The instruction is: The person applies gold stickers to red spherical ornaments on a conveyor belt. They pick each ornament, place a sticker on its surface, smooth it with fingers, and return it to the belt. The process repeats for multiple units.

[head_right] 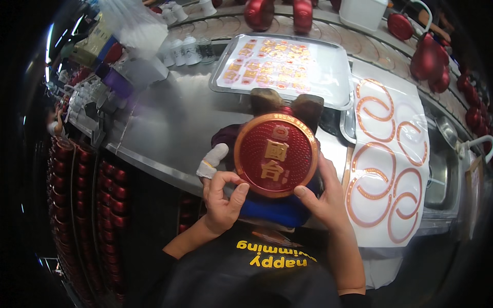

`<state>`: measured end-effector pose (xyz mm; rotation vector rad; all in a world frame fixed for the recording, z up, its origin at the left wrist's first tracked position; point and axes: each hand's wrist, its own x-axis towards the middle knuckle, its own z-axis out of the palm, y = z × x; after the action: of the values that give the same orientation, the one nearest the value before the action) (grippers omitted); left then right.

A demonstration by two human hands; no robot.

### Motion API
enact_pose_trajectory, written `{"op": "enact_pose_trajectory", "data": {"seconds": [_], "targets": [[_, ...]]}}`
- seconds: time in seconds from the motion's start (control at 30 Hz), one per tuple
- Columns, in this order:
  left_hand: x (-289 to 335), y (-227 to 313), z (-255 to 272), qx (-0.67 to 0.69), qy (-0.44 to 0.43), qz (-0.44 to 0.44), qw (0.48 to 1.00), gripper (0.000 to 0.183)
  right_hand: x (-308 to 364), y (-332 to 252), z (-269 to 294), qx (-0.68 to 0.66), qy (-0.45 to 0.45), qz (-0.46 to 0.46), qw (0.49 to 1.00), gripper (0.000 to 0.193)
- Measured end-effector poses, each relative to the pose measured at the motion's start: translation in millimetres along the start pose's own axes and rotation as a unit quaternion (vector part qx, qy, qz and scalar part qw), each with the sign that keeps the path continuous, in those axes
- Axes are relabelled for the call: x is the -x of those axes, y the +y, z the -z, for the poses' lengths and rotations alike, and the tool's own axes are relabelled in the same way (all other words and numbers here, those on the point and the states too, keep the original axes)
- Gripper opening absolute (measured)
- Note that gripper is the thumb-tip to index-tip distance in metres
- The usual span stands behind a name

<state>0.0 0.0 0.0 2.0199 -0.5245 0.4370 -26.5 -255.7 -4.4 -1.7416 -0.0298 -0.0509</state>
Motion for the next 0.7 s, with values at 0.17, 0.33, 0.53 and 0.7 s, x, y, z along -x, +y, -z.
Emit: {"op": "enact_pose_trajectory", "data": {"seconds": [0.17,0.33,0.53,0.7], "targets": [[-2.2,-0.2,-0.3,0.0,0.011,0.004,1.0,0.017,1.1,-3.3,-0.6,-0.001,-0.007,-0.032,0.999,0.09],[-4.0,-0.9,-1.2,0.026,0.016,0.015,0.999,0.018,2.1,-6.2,-3.1,-0.016,0.0,-0.042,0.999,0.088],[-4.6,-2.5,-3.9,0.091,0.019,0.036,0.995,0.018,0.1,-3.4,0.8,0.032,-0.025,0.024,0.999,0.104],[-7.5,-2.2,-3.1,0.083,0.017,0.026,0.996,0.018,-3.6,-5.4,-4.4,0.062,-0.009,0.044,0.997,0.107]]}}
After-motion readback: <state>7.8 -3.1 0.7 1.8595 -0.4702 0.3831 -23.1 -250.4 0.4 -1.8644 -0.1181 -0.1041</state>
